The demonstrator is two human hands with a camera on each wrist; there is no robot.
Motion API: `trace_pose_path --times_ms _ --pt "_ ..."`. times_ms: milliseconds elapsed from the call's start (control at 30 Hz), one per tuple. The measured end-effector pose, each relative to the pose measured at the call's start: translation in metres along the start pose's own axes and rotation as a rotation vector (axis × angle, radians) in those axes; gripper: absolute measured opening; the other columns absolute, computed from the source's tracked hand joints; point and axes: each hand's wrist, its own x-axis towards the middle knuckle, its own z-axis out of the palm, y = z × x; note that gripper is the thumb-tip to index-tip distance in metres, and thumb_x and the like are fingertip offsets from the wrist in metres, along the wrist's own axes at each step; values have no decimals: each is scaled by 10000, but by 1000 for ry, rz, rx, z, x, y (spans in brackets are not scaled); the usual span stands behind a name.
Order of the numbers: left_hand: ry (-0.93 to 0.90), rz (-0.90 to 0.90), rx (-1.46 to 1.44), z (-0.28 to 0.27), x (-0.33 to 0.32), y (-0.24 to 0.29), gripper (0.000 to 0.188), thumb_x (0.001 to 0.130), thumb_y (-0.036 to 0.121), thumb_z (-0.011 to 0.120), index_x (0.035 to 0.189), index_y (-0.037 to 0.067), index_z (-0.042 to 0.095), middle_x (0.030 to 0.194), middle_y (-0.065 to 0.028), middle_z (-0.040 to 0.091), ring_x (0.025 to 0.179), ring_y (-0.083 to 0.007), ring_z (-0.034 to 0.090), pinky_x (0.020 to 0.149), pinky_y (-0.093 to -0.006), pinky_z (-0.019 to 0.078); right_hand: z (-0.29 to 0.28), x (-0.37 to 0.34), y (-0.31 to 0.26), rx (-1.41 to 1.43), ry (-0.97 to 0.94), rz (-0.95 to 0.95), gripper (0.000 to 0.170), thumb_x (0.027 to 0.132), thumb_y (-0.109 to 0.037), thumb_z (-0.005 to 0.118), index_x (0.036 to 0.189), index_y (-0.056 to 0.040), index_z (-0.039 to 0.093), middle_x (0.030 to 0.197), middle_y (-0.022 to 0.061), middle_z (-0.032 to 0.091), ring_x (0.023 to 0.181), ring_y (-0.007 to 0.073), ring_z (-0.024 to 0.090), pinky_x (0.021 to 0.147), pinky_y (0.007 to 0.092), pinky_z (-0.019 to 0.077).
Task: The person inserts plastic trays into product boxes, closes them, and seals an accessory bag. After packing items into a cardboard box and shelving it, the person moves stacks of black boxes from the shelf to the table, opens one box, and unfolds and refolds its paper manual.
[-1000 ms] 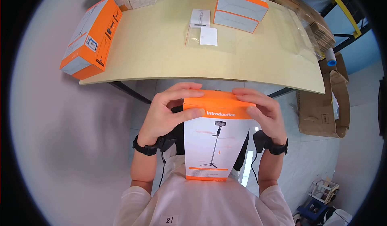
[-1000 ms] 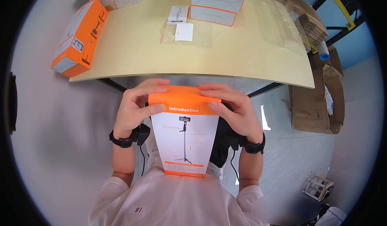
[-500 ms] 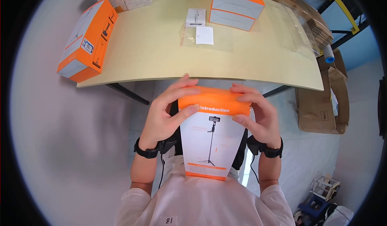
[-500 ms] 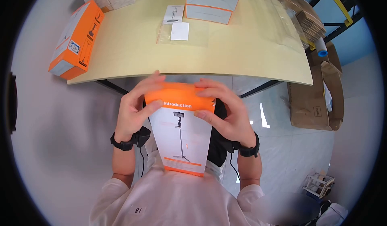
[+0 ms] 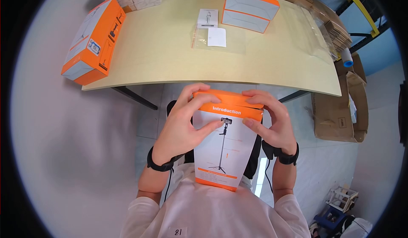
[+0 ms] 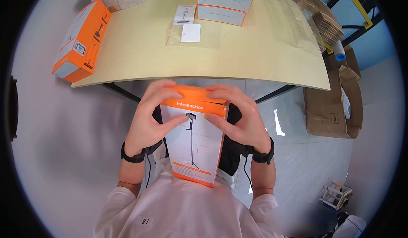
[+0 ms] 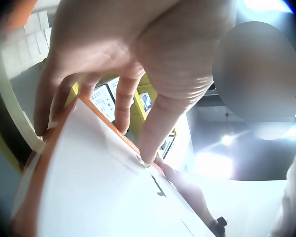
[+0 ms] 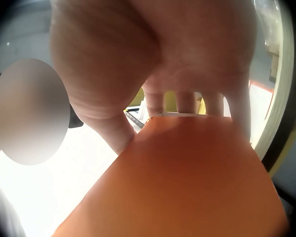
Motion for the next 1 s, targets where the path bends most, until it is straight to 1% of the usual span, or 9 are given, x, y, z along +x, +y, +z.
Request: trace_pose_path --times_ms 167,300,533,633,767,800,867,933,1000 --pt "-13 50 53 0 -2 0 436 718 98 795 1120 107 627 1252 -105 519 1121 -285 547 921 -354 447 -4 0 1 41 -2 25 392 746 -42 771 1116 -44 643 1208 141 636 1085 259 619 866 326 491" --pt "6 -7 4 3 0 2 493 656 50 833 1090 65 600 1247 -136 543 1150 -279 539 936 -361 457 0 0 3 30 19 3 374 748 -45 771 1103 -43 651 1200 139 639 1075 254 621 859 322 492" --pt "-66 -33 -35 -2 8 2 507 629 61 852 1000 66 506 1209 -119 504 1088 -257 529 909 -337 440 4 4 0 -28 -16 -38 327 760 -41 757 1074 -33 663 1209 143 634 1078 272 608 904 340 478" --pt "-58 -61 -61 -1 9 4 493 624 66 856 964 67 499 1177 -123 528 1089 -253 538 922 -334 432 5 4 -2 -51 -45 -60 323 766 -33 746 1079 -31 666 1221 141 629 1097 281 597 927 351 470" --pt "-33 9 15 1 8 0 488 655 61 842 1013 50 510 1067 -99 566 1022 -272 574 876 -336 483 5 4 -2 -67 -62 -28 334 777 -11 720 1106 -36 668 1236 131 623 1118 272 590 946 355 464" --pt "3 -48 -33 2 7 3 474 664 64 840 1037 46 548 1084 -108 598 1033 -276 592 894 -330 479 5 3 -1 -67 -62 -28 334 777 -11 720 1106 -36 668 1236 131 623 1118 272 590 946 355 464" --pt "40 -103 -81 2 6 -1 464 672 68 839 1061 41 587 1101 -118 630 1045 -279 609 913 -325 474 8 0 -1 137 18 137 338 782 3 706 1116 -33 670 1234 138 621 1132 259 587 960 349 455" --pt "-15 -78 -213 -1 2 -23 489 687 49 832 1139 11 647 1304 -148 574 1159 -222 568 999 -337 421 9 -6 8 131 30 70 331 787 12 695 1115 -24 669 1227 140 623 1136 260 583 966 350 451" --pt "18 -45 -302 3 1 -44 443 714 44 812 1132 19 666 1299 -139 587 1151 -242 582 993 -333 435 10 -10 17 127 41 9 324 793 22 685 1114 -15 668 1220 143 624 1140 261 579 972 352 447"
